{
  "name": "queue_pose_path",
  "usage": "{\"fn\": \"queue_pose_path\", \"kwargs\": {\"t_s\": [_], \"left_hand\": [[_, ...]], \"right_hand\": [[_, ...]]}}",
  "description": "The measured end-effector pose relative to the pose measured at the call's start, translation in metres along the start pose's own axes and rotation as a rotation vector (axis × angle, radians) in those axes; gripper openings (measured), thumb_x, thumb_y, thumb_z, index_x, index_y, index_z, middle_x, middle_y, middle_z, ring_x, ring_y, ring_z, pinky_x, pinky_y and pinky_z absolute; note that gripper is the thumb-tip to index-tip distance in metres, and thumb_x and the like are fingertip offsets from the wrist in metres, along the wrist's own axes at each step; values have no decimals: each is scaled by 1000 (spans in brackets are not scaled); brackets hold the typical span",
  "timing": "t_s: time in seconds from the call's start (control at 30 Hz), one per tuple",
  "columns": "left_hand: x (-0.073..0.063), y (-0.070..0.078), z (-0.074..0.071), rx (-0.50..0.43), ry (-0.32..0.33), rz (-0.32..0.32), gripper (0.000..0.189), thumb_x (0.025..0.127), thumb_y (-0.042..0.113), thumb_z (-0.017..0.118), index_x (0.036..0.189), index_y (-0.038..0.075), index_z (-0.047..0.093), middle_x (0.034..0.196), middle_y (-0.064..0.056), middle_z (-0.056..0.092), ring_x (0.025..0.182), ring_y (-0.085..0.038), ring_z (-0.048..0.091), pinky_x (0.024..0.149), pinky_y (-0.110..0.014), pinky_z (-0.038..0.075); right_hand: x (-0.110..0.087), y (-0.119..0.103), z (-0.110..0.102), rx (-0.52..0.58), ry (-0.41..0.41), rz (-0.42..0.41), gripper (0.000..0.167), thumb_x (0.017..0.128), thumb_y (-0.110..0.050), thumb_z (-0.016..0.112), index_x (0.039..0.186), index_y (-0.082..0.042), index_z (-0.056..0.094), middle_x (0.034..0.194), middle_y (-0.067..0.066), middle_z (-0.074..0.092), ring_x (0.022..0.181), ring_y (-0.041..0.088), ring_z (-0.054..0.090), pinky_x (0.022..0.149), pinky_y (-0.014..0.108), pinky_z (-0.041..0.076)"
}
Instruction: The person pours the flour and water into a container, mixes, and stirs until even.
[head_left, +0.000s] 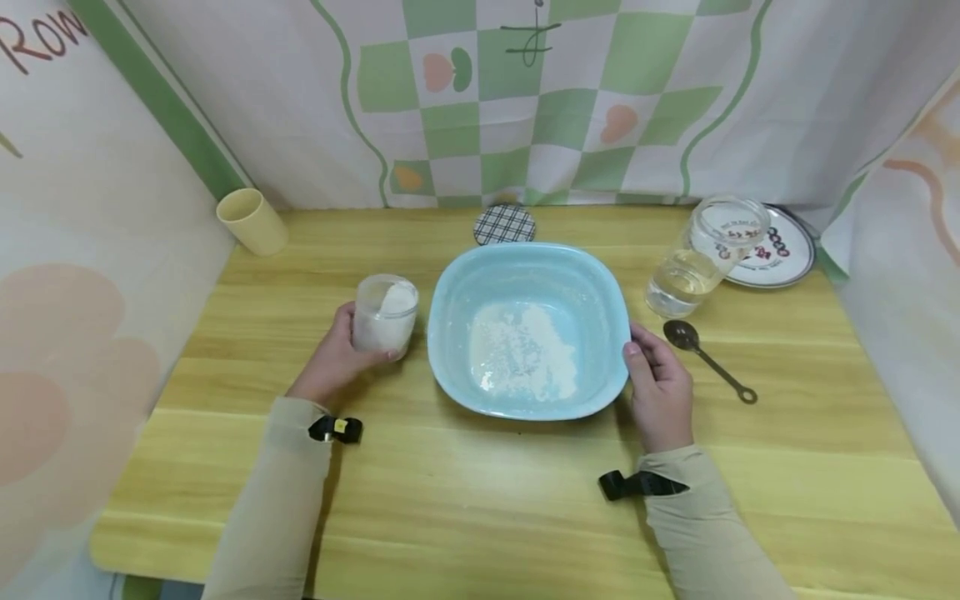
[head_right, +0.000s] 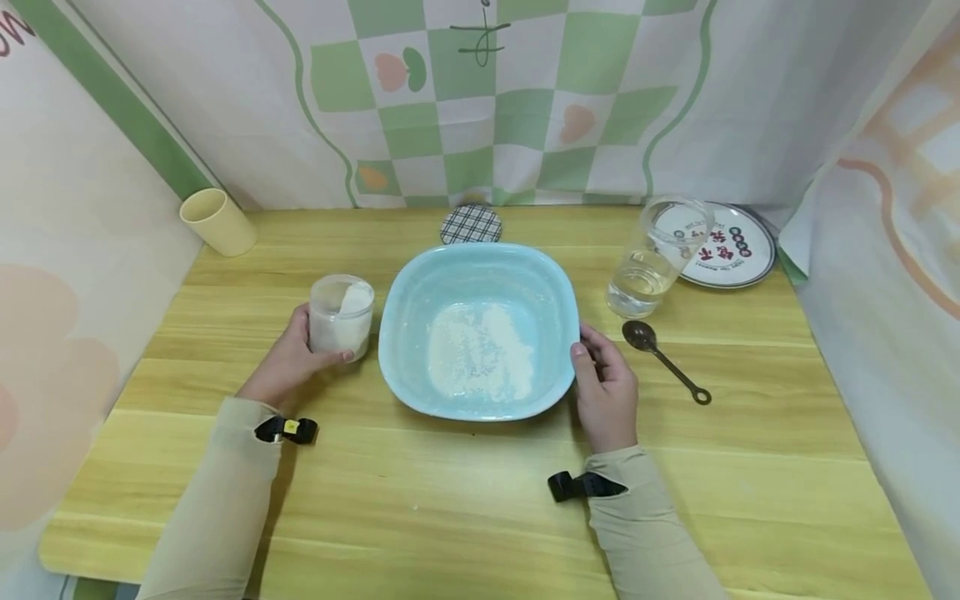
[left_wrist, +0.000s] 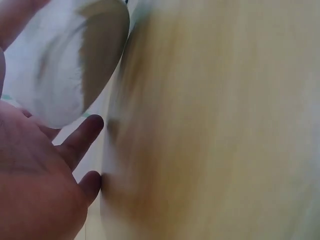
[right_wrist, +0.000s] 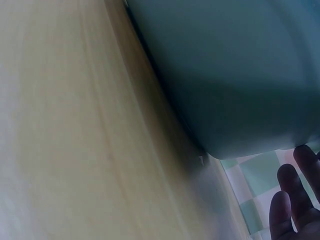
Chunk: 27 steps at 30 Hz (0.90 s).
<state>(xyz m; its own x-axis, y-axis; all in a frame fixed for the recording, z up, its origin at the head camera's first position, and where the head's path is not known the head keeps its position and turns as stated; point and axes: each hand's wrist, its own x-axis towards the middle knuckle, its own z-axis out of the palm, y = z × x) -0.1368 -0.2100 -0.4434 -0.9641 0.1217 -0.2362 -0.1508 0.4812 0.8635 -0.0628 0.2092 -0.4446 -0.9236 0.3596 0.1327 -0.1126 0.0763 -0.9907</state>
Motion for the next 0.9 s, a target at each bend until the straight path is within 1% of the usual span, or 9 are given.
{"fn": "queue_pose_path", "kwargs": {"t_s": [0.1,0.17,0.3,0.37,0.5,0.63,0.7,0.77,0.9], "left_hand": [[0,-1,-2,38,-10,-7,114,74,34,90,156,9,15,154,-19,36,142,-38,33,118,-58,24],[0,-1,-3,66,-10,-3,115,72,33,91,154,7,16,151,-20,39,140,-38,37,117,-57,26],[-1,1,-4,136,-5,2,116,69,34,93,152,5,18,145,-21,45,135,-38,42,115,-58,29],[-1,2,-4,151,0,4,116,68,35,93,153,7,19,145,-21,45,134,-38,43,114,-58,30],[-2,2,-4,137,20,22,113,71,34,92,154,11,19,147,-20,45,135,-39,42,114,-59,31],[-2,4,-3,75,104,57,111,73,34,91,155,13,19,149,-20,43,138,-38,41,115,-57,31],[-1,5,-3,66,130,63,110,73,34,91,155,14,20,150,-19,43,138,-38,40,115,-57,31],[1,5,-4,102,126,67,109,73,35,90,154,13,20,150,-20,43,137,-39,41,114,-58,31],[4,1,-6,157,80,52,113,71,36,91,155,12,20,149,-19,44,136,-40,42,113,-60,30]], "right_hand": [[0,0,0,5,-6,3,36,102,-17,58,133,2,61,115,-3,69,105,13,63,89,16,51],[-1,-1,0,7,-6,1,36,102,-17,58,133,2,61,115,-3,68,106,13,63,89,16,51],[-1,-2,0,4,-3,6,36,102,-18,59,133,1,61,116,-3,69,106,12,63,89,16,51],[-1,-2,0,-3,-4,9,36,102,-18,59,133,1,62,115,-3,69,105,12,64,89,16,51],[-2,-2,0,-22,-8,7,36,102,-18,58,132,1,62,114,-4,69,104,12,64,88,17,52],[-1,-2,0,-12,-9,-3,36,102,-17,58,132,2,62,113,-4,69,104,12,64,88,16,52],[-1,-2,0,-5,-9,-7,36,102,-17,58,132,2,62,113,-4,69,103,12,64,88,16,52],[-1,-2,0,-4,-8,-10,35,102,-17,58,132,2,62,113,-4,69,104,12,64,88,16,52],[0,-1,0,-3,-11,-10,35,102,-16,58,132,2,62,113,-5,69,103,13,64,88,17,52]]}}
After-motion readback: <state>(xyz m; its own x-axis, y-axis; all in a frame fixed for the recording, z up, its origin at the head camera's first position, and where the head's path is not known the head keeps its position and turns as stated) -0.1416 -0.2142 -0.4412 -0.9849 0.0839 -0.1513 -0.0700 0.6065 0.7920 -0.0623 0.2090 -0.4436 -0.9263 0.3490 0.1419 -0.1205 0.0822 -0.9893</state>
